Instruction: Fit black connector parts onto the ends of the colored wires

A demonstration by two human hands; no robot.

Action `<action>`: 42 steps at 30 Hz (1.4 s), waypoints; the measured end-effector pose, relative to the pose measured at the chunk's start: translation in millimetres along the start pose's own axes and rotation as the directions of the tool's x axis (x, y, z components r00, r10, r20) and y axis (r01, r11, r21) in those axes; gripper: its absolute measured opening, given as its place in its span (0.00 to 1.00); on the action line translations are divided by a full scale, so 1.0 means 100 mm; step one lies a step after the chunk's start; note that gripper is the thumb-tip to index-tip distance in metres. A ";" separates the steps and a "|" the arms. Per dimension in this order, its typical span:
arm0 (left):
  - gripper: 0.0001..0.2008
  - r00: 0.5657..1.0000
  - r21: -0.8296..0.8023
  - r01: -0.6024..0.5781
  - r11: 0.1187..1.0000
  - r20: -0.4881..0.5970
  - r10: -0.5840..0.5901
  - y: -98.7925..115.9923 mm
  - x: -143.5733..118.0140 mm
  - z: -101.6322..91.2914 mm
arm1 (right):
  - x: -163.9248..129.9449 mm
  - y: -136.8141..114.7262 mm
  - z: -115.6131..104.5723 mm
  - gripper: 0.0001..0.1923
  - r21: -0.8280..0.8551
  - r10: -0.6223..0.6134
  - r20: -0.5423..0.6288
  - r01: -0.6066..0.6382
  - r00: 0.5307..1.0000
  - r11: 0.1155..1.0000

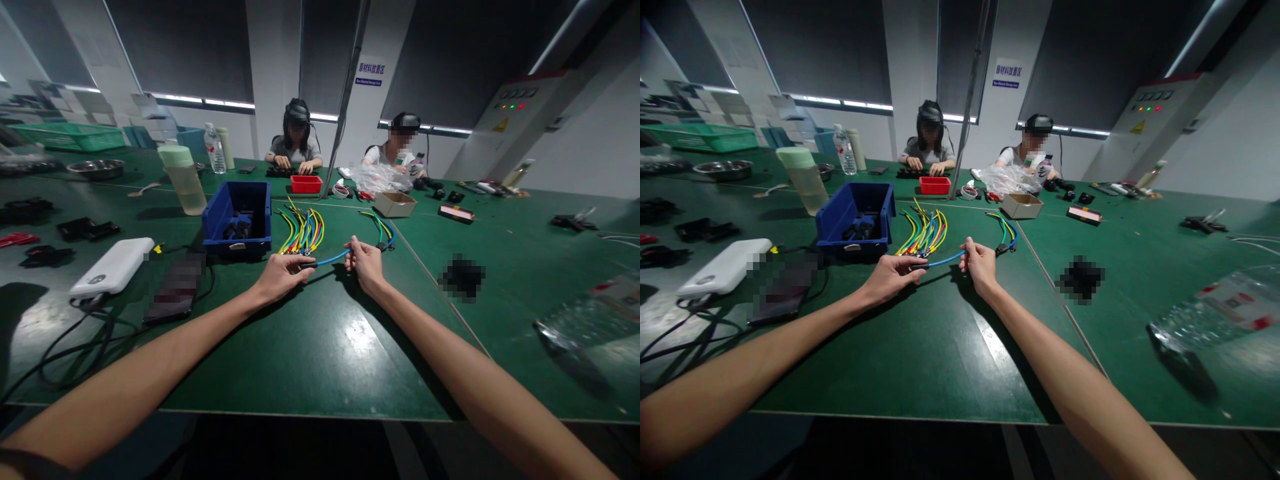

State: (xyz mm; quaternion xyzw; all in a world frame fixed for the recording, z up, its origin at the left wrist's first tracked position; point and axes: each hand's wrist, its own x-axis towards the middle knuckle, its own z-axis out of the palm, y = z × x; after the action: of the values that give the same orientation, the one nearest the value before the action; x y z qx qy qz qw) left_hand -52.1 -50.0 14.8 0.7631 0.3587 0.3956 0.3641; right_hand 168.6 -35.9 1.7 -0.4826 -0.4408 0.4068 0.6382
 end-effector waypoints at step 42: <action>0.20 0.988 -0.198 0.154 0.968 0.060 -0.145 -0.05 0.07 -0.03 | -0.02 0.00 -0.01 0.24 0.029 0.001 0.025 -0.002 1.000 1.000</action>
State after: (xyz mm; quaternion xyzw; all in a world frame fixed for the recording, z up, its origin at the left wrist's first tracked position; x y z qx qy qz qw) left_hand -52.7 -40.6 13.8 0.7017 0.3648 0.3842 0.4763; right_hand 169.2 -37.7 1.7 -0.4685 -0.4421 0.4197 0.6394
